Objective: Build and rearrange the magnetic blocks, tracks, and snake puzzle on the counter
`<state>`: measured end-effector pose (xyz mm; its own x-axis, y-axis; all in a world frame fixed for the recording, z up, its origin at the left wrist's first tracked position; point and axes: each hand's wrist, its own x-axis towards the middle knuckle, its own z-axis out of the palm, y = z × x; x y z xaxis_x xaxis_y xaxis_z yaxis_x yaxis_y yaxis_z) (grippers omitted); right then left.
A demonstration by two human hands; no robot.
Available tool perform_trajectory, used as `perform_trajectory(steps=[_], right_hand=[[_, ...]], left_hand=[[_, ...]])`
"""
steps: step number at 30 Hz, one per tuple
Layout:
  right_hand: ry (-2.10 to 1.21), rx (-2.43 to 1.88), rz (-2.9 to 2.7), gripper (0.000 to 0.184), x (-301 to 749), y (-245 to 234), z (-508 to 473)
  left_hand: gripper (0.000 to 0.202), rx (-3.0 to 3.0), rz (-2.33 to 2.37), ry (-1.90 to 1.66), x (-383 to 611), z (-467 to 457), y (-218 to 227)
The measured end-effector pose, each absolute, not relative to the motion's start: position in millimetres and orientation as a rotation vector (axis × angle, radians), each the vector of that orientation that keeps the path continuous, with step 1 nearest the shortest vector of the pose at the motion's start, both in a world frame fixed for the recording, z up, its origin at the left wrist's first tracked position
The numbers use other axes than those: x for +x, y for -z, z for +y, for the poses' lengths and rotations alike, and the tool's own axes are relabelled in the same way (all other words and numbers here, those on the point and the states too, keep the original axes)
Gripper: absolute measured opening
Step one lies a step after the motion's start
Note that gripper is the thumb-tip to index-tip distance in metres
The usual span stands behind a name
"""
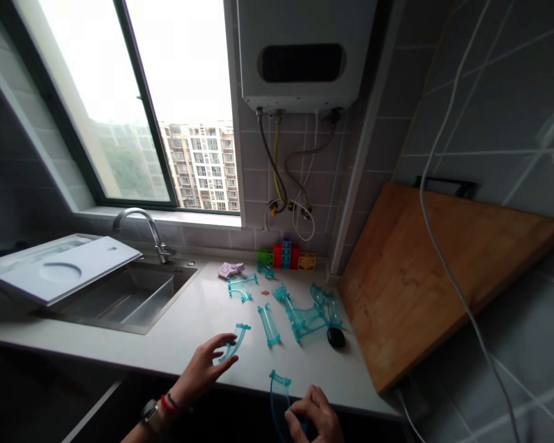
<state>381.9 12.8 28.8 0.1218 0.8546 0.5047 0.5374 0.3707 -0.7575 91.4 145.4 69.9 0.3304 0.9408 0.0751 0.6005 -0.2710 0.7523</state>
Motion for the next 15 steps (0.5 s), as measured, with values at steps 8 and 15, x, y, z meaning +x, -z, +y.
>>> perform_trajectory(steps=[8, 15], right_hand=[[-0.954, -1.24, -1.333, 0.035, 381.0, -67.4, 10.2], [-1.477, -0.939, -1.121, 0.037, 351.8, -79.9, 5.4]], left_hand=[[0.044, 1.331, 1.083, -0.904, 104.2, 16.2, -63.5], [0.045, 1.177, 1.119, -0.951, 109.3, -5.9, -90.3]])
